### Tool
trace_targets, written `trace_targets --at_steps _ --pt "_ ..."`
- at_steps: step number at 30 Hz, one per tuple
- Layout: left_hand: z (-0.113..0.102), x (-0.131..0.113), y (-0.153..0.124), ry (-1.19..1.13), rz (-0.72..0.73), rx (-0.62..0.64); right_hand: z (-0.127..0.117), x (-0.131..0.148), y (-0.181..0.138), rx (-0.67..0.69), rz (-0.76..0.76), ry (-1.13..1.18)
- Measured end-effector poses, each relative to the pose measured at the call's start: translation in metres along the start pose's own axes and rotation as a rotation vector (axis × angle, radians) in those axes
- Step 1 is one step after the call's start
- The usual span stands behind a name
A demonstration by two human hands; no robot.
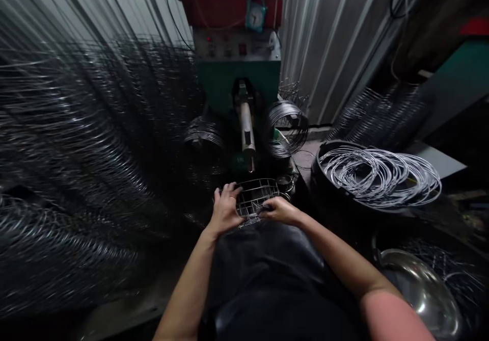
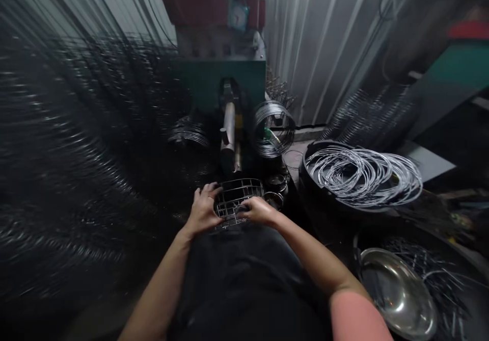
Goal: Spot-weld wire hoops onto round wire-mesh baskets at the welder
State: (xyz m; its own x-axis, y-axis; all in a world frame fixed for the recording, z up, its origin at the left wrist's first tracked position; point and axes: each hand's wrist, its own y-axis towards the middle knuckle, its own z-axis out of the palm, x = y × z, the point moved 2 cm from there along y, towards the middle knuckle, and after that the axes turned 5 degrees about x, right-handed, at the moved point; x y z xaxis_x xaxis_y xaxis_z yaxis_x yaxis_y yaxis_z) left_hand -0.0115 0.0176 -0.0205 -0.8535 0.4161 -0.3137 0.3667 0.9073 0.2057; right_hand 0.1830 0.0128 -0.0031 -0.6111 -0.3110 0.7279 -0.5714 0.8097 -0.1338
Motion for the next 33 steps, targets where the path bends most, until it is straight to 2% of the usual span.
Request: trace_targets --at_steps 3,6,9,12,21,33 --pt "-0.006 -0.016 0.008 0.050 0.025 0.011 0.003 0.002 0.013 -0.102 0.019 -0.352" --pt "-0.008 -0.020 0.013 0.036 0.021 -0.001 0.005 0.002 0.010 -0.112 -0.050 -0.473" --pt "-0.009 -0.020 0.015 0.010 0.015 0.014 0.001 0.002 0.003 -0.033 -0.095 -0.511" --pt "-0.008 -0.019 0.017 -0.021 0.005 0.026 -0.003 -0.001 0.002 0.033 -0.078 -0.534" --pt "0.001 -0.003 0.029 -0.043 -0.004 0.054 -0.002 -0.018 0.018 -0.057 -0.129 -0.448" --pt "0.005 0.026 0.054 -0.091 -0.033 0.092 -0.012 -0.019 0.053 -0.058 -0.125 -0.487"
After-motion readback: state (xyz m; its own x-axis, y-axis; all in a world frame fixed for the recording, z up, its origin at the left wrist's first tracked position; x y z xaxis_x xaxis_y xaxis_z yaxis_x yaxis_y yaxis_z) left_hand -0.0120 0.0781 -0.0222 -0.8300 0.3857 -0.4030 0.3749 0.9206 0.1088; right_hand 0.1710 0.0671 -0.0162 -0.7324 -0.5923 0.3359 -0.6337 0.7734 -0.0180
